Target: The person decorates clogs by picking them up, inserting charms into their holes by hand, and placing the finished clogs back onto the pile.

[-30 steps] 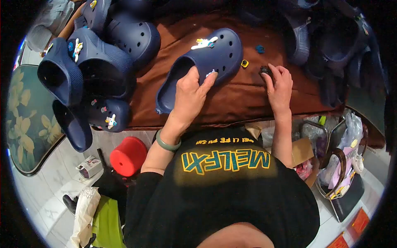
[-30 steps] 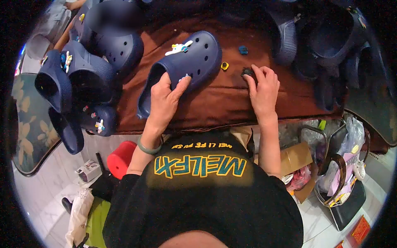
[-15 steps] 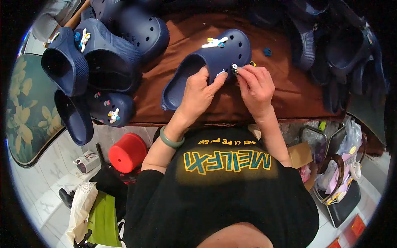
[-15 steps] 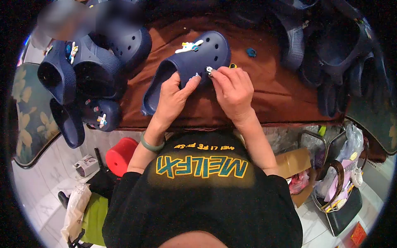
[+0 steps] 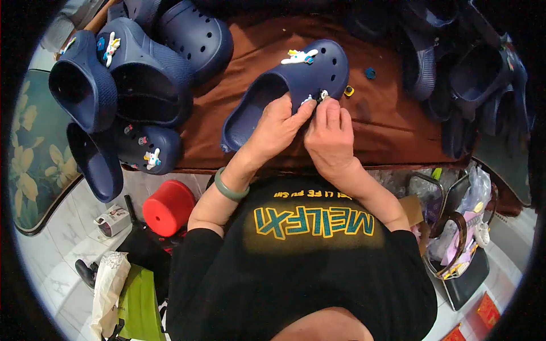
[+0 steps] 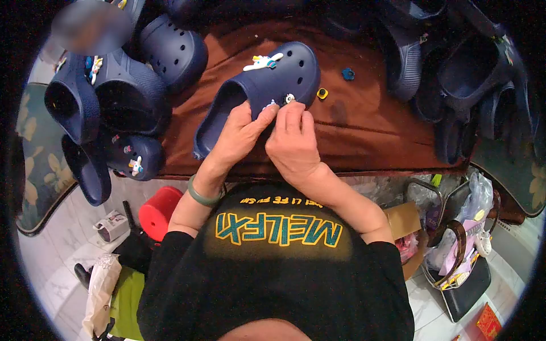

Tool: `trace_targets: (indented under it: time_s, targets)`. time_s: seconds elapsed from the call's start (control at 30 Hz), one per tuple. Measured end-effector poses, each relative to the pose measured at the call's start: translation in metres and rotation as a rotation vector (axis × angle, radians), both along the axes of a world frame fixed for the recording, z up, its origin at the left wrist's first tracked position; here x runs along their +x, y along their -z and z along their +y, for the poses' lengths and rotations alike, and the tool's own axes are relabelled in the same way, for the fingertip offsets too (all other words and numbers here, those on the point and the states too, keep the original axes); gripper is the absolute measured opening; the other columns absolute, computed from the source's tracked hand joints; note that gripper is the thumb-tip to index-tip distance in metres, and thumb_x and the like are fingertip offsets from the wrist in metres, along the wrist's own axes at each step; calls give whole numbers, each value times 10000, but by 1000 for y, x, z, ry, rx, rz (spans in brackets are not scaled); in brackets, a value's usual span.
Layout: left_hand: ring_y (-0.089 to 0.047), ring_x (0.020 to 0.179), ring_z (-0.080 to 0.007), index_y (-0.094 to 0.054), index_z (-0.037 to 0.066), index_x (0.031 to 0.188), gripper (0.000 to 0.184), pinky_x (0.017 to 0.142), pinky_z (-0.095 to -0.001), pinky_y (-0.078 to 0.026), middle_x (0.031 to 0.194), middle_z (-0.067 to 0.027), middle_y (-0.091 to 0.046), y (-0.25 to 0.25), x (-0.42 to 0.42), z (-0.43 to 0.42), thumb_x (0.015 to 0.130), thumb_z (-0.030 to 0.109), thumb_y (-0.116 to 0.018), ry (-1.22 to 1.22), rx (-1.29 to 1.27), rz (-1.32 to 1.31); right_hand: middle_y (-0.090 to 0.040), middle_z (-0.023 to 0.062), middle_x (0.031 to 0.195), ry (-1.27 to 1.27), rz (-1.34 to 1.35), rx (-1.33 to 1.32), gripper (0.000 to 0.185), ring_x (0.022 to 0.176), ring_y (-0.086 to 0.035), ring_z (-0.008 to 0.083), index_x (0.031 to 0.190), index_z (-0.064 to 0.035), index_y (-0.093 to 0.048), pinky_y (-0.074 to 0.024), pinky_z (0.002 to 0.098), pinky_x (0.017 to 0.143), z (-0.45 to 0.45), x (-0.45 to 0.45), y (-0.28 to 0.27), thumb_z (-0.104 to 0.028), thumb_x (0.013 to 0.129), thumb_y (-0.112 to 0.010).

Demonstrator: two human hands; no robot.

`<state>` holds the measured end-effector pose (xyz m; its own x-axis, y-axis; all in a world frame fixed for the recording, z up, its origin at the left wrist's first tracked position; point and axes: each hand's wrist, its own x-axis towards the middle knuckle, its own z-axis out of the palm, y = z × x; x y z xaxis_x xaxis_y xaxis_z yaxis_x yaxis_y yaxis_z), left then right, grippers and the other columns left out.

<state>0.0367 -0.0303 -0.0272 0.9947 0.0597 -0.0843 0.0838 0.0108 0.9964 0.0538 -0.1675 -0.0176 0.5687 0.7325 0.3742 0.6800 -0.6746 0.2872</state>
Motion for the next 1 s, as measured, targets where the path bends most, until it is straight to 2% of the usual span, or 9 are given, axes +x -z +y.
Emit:
trace_targets:
  time_s: [0.13, 0.3, 0.57, 0.7, 0.73, 0.77, 0.87, 0.97, 1.0]
  targets:
    - [-582, 948, -102, -604, -18, 1140, 251, 860, -282, -471, 1029, -48, -670, 4, 5, 4, 975, 164, -549, -9, 146, 39, -586, 247, 1006, -33, -35, -78, 383, 985, -524, 350, 989, 122, -635, -432, 414, 880, 5, 10, 4, -158, 738, -560]
    - [-609, 953, -139, -622, -22, 1112, 265, 865, -327, -479, 997, -89, -689, -4, 7, 5, 944, 178, -573, -20, 212, -3, -575, 219, 999, -121, 77, 10, 344, 961, -531, 322, 978, 130, -634, -446, 403, 843, -7, 17, -12, -107, 739, -562]
    - [-576, 846, -103, -663, -5, 1017, 286, 780, -318, -490, 839, -61, -655, -22, 13, 17, 882, 245, -637, 48, 247, 125, -566, 92, 854, -221, 351, 354, 94, 814, -545, 263, 813, -47, -583, -459, 356, 727, -21, 46, -28, -72, 742, -639]
    - [-544, 766, -95, -653, -8, 1031, 283, 695, -309, -481, 824, -12, -619, -11, 5, 23, 860, 217, -638, 102, 175, 1, -582, 88, 863, -161, 886, 411, 210, 842, -559, 262, 868, -60, -617, -449, 368, 736, -31, 61, -38, -140, 723, -746]
    - [-659, 857, -290, -636, -13, 1030, 364, 772, -400, -504, 878, -198, -663, -13, 4, 25, 800, 268, -654, 155, 221, 195, -588, 93, 903, -82, 1074, 403, 246, 882, -556, 271, 879, -65, -623, -443, 380, 752, -31, 67, -37, -166, 710, -772]
    - [-657, 886, -297, -628, -16, 1052, 383, 790, -399, -503, 908, -202, -665, -13, 5, 25, 801, 272, -653, 130, 228, 176, -593, 98, 942, 3, 1262, 394, 283, 923, -553, 279, 891, -71, -630, -438, 393, 768, -31, 70, -36, -192, 698, -797]
    - [-645, 994, -346, -591, -27, 1141, 472, 855, -396, -496, 1013, -216, -665, -3, 6, 20, 813, 307, -656, 100, 178, 95, -516, 173, 1212, -83, 834, 424, 521, 1135, -476, 354, 1074, -92, -606, -403, 447, 925, -31, 68, -31, -247, 641, -850]
    - [-632, 1028, -365, -580, -36, 1167, 534, 872, -401, -488, 1052, -235, -657, -36, 3, 21, 821, 360, -676, 82, 209, 130, -301, 248, 1422, -2, 839, 522, 787, 1299, -318, 439, 1257, -127, -497, -299, 492, 1076, -25, 74, -28, -269, 585, -880]
    - [-635, 1023, -386, -603, -50, 1135, 572, 859, -411, -493, 1034, -260, -661, -13, 4, 19, 826, 424, -686, 87, 201, 81, -197, 277, 1469, -5, 918, 473, 956, 1345, -265, 463, 1369, -140, -379, -251, 488, 1128, -27, 80, -21, -264, 566, -884]
